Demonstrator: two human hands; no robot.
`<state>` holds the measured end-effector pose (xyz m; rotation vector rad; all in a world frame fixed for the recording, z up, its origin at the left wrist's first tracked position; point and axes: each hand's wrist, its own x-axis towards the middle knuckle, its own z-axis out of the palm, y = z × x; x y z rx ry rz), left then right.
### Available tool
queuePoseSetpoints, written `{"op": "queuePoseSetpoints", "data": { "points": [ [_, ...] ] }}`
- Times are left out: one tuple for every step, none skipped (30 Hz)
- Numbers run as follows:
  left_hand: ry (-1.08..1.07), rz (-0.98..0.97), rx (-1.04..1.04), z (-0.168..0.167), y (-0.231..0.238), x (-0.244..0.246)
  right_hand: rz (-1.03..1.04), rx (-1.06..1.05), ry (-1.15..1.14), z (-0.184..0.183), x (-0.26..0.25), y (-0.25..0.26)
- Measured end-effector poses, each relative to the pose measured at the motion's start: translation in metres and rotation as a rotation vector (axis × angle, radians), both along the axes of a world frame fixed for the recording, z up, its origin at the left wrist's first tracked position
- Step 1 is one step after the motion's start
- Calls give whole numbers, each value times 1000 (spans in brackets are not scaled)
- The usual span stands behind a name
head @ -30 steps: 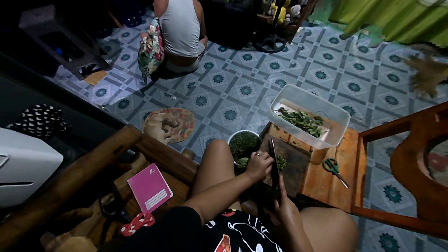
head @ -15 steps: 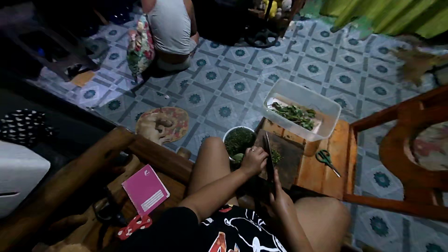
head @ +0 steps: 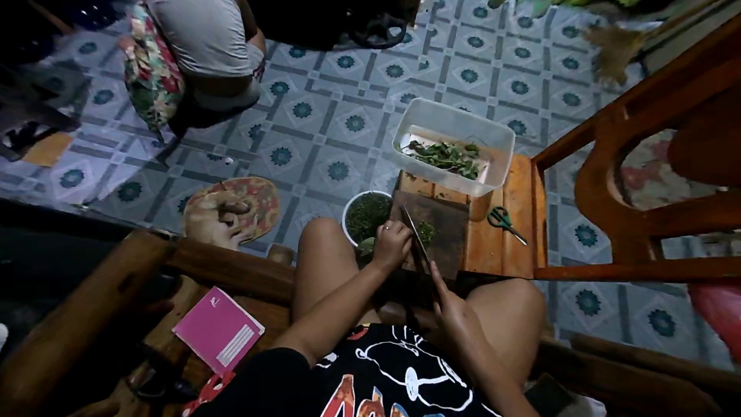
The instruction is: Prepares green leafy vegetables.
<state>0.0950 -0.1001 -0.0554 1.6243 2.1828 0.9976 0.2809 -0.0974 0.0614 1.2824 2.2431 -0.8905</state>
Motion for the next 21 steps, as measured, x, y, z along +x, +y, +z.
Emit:
{"op": "queuePoseSetpoints", "data": {
  "points": [
    [7, -2, 5, 0, 0, 0, -1, -6, -30, -2, -3, -1],
    [13, -3, 8, -1, 0, 0, -1, -9, -48, -5, -6, -1],
    [14, -5, 1, -1, 0, 0, 1, -4, -53, -10, -8, 0],
    [13, -10, -20, 1, -1, 0, 1, -4, -55, -14, -10, 2],
    [21, -14, -36, 2, -2, 0, -6, -7, -43, -19, -12, 5],
    [38, -10, -37, 3, -2, 1, -12, -7, -14, -23, -13, 8],
    [63, -1, -15, 3, -3, 1, -21, -11, 33, -26, -13, 11],
    [86, 11, 11, 2, -4, 2, -31, -22, 91, -28, -11, 14],
    [96, 19, 24, 2, -6, 2, -44, -39, 147, -29, -7, 18],
    [83, 20, 8, 4, -7, 1, -55, -48, 190, -28, -3, 21],
    [63, 19, -15, 6, -8, 1, -60, -53, 212, -24, 0, 22],
    [55, 18, -28, 7, -9, 0, -63, -55, 212, -19, 2, 22],
    [53, 19, -17, 6, -9, 0, -58, -49, 199, -13, 4, 20],
    [58, 22, 2, 4, -8, 0, -46, -44, 181, -8, 6, 17],
    [68, 24, 23, 2, -8, 0, -31, -33, 163, -5, 8, 13],
    [74, 28, 42, 0, -7, 1, -22, -28, 140, -4, 9, 10],
    [80, 31, 53, -1, -6, 1, -16, -29, 111, -4, 9, 7],
    [88, 35, 68, -2, -5, 1, -13, -35, 79, -5, 7, 5],
    [92, 35, 72, -2, -5, 0, -13, -43, 41, -7, 4, 4],
    [87, 32, 62, -1, -5, 0, -14, -44, 13, -10, 0, 4],
    [74, 23, 30, 1, -6, -1, -19, -41, 3, -14, -3, 5]
  ]
}}
